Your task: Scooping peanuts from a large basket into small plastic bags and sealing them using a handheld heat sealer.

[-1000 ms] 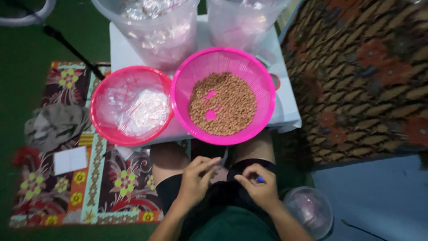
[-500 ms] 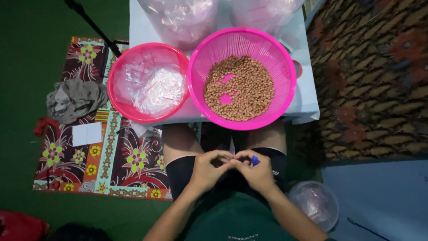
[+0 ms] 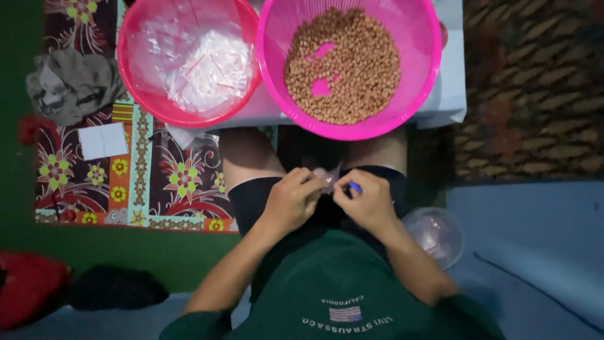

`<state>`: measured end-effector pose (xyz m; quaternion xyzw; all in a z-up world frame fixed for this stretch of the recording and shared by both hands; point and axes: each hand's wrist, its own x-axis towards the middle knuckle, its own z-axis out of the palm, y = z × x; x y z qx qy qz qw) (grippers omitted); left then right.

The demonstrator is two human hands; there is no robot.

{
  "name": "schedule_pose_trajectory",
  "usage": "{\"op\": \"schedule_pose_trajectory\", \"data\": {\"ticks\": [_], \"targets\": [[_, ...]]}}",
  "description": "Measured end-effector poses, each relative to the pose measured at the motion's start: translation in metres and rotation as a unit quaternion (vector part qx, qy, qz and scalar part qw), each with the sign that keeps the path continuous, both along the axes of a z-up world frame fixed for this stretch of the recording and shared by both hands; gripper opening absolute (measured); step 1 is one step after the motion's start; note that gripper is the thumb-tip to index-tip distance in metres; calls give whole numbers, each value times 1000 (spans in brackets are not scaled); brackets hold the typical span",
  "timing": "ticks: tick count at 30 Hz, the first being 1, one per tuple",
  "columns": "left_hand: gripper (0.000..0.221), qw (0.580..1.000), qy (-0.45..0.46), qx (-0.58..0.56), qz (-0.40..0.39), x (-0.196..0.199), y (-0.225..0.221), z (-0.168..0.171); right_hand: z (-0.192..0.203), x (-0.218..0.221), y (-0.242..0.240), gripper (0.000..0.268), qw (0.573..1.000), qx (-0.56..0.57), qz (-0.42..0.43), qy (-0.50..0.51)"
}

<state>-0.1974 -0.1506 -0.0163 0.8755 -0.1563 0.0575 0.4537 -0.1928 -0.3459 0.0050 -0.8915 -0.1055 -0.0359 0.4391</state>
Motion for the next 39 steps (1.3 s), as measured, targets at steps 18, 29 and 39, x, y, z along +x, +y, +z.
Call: {"op": "schedule_pose_trajectory", "data": {"ticks": [18,29,39], "targets": [[14,964,-221,81,-124,51,79,129,85,25,-82,39,931,340,78,-107],[18,953,-277,77,93,84,72,102,50,78,-23,23,975,153,-26,-156],[25,961,-250,88,82,83,72,102,63,83,0,18,981,55,29,-185]]}}
